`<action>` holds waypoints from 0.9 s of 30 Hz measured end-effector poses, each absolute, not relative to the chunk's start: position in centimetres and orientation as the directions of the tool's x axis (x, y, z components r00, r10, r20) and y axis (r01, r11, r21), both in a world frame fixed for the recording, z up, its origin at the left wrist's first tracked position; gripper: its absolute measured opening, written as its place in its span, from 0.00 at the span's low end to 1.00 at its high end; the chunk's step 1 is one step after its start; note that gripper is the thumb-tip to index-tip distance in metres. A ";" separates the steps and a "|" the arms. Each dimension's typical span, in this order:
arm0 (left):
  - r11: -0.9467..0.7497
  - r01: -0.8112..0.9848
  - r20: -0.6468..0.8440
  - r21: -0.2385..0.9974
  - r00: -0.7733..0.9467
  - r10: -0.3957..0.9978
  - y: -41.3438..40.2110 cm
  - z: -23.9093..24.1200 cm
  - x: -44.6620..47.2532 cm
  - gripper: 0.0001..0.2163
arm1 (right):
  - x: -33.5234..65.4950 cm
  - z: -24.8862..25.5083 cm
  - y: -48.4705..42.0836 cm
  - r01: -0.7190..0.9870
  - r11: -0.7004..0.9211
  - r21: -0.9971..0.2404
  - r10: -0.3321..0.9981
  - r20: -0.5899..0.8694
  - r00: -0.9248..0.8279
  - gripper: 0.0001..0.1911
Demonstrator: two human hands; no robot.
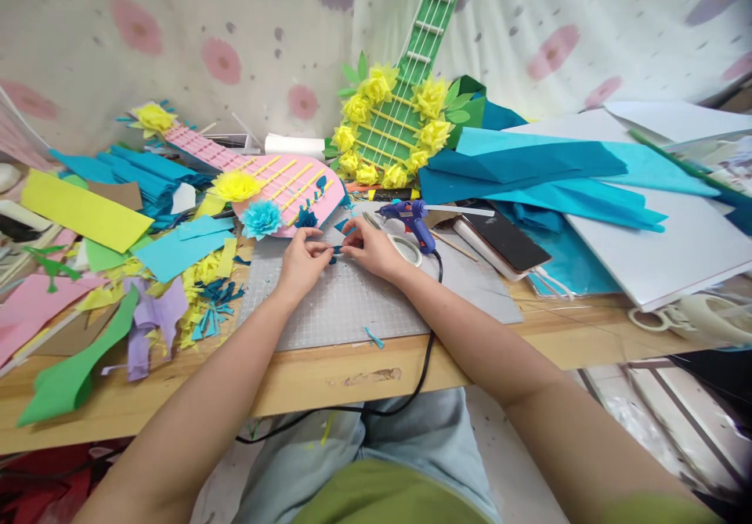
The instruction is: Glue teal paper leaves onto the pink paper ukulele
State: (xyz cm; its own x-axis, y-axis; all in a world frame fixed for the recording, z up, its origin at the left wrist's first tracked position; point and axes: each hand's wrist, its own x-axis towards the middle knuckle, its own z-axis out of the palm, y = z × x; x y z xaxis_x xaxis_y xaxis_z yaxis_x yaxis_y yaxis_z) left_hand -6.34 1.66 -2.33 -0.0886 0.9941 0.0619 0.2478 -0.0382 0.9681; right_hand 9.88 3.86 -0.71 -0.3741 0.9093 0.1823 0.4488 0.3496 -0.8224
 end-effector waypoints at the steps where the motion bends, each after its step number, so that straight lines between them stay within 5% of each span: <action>1: -0.032 0.243 0.055 0.970 -0.092 0.994 1.6 -2.2 -6.3 0.18 | 9.9 -0.7 3.9 0.447 0.354 -0.822 0.907 0.185 -0.377 0.14; 27: 0.035 0.143 -0.011 0.989 -0.167 0.986 1.3 -1.2 -6.0 0.23 | 10.0 -0.9 4.1 0.472 0.359 -0.805 0.910 0.191 -0.367 0.14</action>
State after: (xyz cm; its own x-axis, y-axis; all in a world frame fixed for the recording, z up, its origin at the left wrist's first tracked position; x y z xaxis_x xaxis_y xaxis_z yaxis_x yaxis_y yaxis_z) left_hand -6.04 1.30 -1.19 -0.1674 0.9858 -0.0111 0.1432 0.0355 0.9891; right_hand 9.96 4.06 -0.91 -0.3673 0.9103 0.1908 0.4724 0.3593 -0.8048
